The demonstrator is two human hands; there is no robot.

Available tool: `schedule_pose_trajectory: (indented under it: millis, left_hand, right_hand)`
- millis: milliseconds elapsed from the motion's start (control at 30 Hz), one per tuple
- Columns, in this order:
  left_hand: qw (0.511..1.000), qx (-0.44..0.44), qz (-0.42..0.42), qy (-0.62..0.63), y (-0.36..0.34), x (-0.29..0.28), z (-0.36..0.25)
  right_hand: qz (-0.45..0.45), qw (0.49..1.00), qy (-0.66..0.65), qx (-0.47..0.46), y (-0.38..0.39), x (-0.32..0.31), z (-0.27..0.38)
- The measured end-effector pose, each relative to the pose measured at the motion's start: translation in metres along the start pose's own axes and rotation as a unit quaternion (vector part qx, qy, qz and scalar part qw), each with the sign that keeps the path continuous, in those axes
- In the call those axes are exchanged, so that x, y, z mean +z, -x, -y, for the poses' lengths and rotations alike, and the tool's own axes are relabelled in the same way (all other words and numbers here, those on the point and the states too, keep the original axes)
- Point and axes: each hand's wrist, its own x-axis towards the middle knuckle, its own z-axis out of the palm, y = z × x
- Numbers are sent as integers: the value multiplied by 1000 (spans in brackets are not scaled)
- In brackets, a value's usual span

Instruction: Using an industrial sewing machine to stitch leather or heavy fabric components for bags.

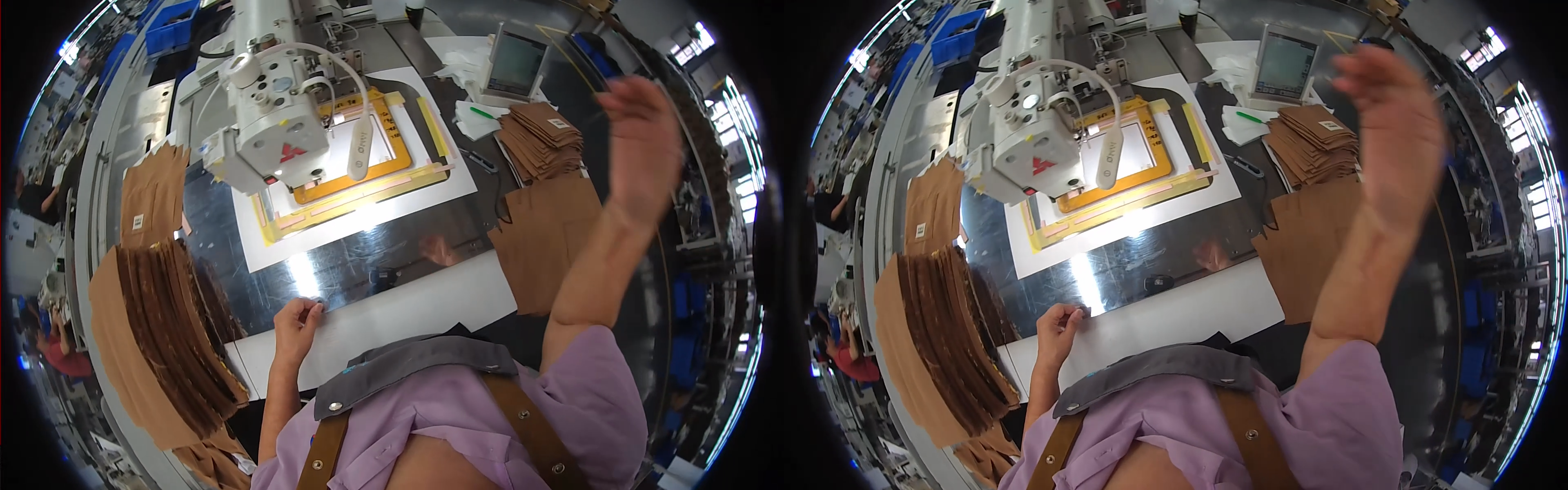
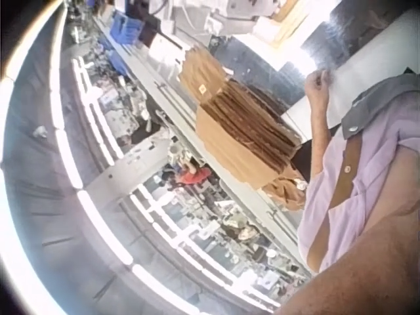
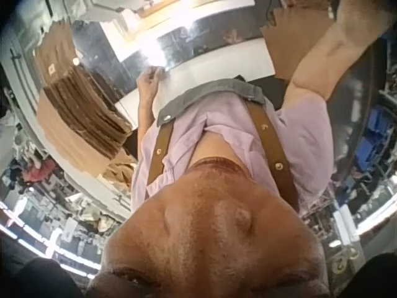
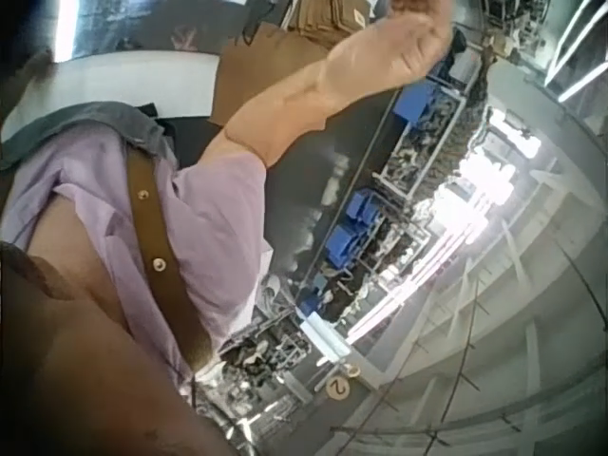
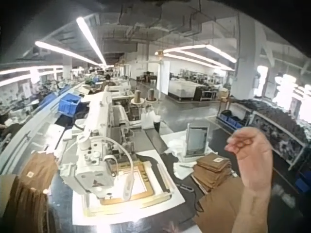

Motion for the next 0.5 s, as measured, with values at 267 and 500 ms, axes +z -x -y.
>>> schedule_pose_trajectory:
  millis: [267,500]
  left_hand:
    - [999,-4,18,29,-47,-2,7]
    - [1000,17,-1,-3,-63,16,-1]
  right_hand:
    - [95,868,392,292,109,-17,-240]
    - [118,822,522,195,123,-34,-329]
